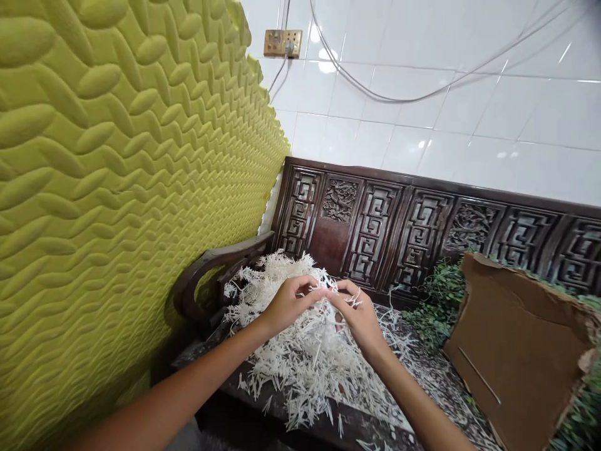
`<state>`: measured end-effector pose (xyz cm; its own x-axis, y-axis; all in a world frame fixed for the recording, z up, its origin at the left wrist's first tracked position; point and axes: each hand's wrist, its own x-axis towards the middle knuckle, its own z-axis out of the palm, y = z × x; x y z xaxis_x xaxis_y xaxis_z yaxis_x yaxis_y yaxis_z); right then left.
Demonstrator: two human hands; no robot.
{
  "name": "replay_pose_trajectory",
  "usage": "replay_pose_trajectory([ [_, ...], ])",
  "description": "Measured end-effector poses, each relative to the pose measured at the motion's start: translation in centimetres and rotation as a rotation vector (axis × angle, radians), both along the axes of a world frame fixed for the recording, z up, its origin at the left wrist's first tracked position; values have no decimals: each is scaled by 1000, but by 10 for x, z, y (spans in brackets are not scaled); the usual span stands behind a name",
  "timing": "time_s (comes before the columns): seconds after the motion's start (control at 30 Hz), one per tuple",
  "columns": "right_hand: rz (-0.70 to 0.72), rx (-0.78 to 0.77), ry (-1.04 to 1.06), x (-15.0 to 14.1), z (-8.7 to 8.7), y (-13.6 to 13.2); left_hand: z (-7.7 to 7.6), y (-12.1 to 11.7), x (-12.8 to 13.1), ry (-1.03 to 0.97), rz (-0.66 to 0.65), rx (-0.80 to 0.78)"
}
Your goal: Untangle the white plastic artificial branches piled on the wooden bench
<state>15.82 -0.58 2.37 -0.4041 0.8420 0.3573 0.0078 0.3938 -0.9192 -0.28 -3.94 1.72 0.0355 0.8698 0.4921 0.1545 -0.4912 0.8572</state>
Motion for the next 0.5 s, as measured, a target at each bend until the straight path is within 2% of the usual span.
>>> replay_pose_trajectory([
  [0.13,-21,-19,-64,6,1,2,-3,4,-2,54,8,10],
  [0.33,-58,242,-178,9,-5,7,-8,5,2,265,84,89],
  [0.5,-118,219,-110,8,-10,16,-11,9,-2,253,123,48],
])
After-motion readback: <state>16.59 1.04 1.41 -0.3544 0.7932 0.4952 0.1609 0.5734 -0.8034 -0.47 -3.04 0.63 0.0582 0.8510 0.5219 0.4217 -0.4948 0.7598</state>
